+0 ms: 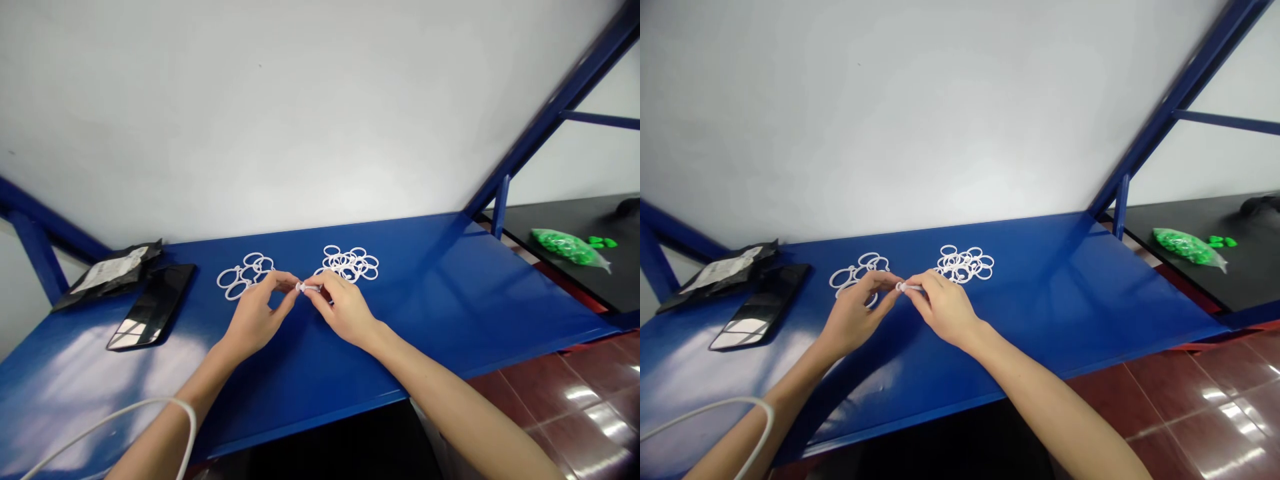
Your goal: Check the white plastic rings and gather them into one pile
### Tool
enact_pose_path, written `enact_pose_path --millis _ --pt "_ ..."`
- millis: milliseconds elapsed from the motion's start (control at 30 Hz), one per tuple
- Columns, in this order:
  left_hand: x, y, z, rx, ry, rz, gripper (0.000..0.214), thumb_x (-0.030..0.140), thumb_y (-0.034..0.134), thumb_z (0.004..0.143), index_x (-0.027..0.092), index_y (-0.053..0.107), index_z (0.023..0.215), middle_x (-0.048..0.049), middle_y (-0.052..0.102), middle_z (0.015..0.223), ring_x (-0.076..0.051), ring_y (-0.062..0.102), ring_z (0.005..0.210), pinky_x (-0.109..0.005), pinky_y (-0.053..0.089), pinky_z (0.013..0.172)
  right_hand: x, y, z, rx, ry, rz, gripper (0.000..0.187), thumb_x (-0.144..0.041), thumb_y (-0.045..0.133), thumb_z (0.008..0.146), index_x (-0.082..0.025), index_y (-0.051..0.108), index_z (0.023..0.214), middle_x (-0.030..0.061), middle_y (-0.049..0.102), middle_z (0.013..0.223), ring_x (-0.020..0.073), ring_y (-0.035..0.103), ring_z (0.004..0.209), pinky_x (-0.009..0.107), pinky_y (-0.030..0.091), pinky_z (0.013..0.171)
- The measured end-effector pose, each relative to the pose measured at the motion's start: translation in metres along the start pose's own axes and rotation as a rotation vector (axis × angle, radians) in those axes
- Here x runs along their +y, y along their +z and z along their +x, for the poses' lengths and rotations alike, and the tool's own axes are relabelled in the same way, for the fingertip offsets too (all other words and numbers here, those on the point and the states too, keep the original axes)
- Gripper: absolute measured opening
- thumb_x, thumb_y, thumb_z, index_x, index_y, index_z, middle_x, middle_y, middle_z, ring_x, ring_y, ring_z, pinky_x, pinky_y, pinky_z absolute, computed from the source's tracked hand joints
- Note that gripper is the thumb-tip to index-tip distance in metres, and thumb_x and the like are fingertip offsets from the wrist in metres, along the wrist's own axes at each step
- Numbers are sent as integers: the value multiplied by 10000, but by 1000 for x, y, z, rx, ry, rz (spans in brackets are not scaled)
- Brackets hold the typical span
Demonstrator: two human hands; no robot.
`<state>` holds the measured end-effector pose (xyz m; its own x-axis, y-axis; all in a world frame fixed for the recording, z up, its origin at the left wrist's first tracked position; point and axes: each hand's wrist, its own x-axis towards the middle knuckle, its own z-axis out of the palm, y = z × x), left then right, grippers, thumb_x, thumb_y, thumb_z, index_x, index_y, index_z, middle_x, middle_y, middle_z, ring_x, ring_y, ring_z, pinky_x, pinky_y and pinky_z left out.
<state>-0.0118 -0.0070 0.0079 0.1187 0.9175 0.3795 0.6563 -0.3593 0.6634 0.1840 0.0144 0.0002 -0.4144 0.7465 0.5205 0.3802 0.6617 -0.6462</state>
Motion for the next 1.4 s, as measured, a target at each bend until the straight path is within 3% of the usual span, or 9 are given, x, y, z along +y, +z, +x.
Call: enact_pose_path --millis 367,600,800,967,1033,1167,1267,1400 --pt "-1 4 -1 19 91 75 145 269 528 948 232 659 898 -3 764 838 -166 711 743 -262 550 693 6 3 -3 -42 -84 -123 235 -323 479 1071 -211 685 1083 51 713 1006 159 682 901 270 533 784" --pt "-1 12 -8 68 152 147 210 175 445 963 236 631 886 17 743 764 -136 674 613 -238 526 624 0 4 -9 -77 -100 -211 293 -310 419 1089 -203 692 1093 51 713 964 144 678 818 239 514 714" --pt "-9 14 -8 49 274 237 226 135 429 970 228 628 914 5 755 817 -144 711 697 -232 530 634 -3 4 -9 -127 -82 -316 318 -291 399 1093 -188 700 1081 52 716 942 142 677 779 240 486 676" --pt "-25 12 3 -2 344 381 222 251 464 1013 217 676 1069 -57 770 1008 -208 717 909 -326 556 832 3 7 -3 -163 2 -453 268 -315 460 1077 -204 704 1083 40 727 971 146 685 801 239 452 658" --pt "-35 6 9 46 320 483 238 291 501 1004 197 680 1128 -93 756 1085 -256 682 1018 -394 535 926 5 7 -1 -162 33 -489 245 -339 491 1068 -219 704 1081 36 727 1003 148 686 816 238 441 646" --pt "-59 -11 18 137 130 663 297 311 541 971 178 688 1192 -132 707 1240 -340 580 1164 -488 493 978 10 2 3 -133 128 -570 238 -337 499 1062 -209 700 1066 55 704 1056 164 684 841 245 431 603" --pt "-69 -17 20 92 46 750 288 318 585 935 180 725 1145 -139 672 1297 -381 522 1214 -522 475 979 13 -3 6 -113 191 -624 216 -307 515 1048 -202 703 1070 72 676 1077 175 678 844 252 433 584" --pt "-69 -13 19 46 43 772 248 320 558 954 192 763 1010 -129 674 1277 -376 503 1204 -518 468 973 11 -6 8 -106 218 -633 203 -291 539 1029 -194 714 1068 85 659 1080 179 669 832 253 448 595"
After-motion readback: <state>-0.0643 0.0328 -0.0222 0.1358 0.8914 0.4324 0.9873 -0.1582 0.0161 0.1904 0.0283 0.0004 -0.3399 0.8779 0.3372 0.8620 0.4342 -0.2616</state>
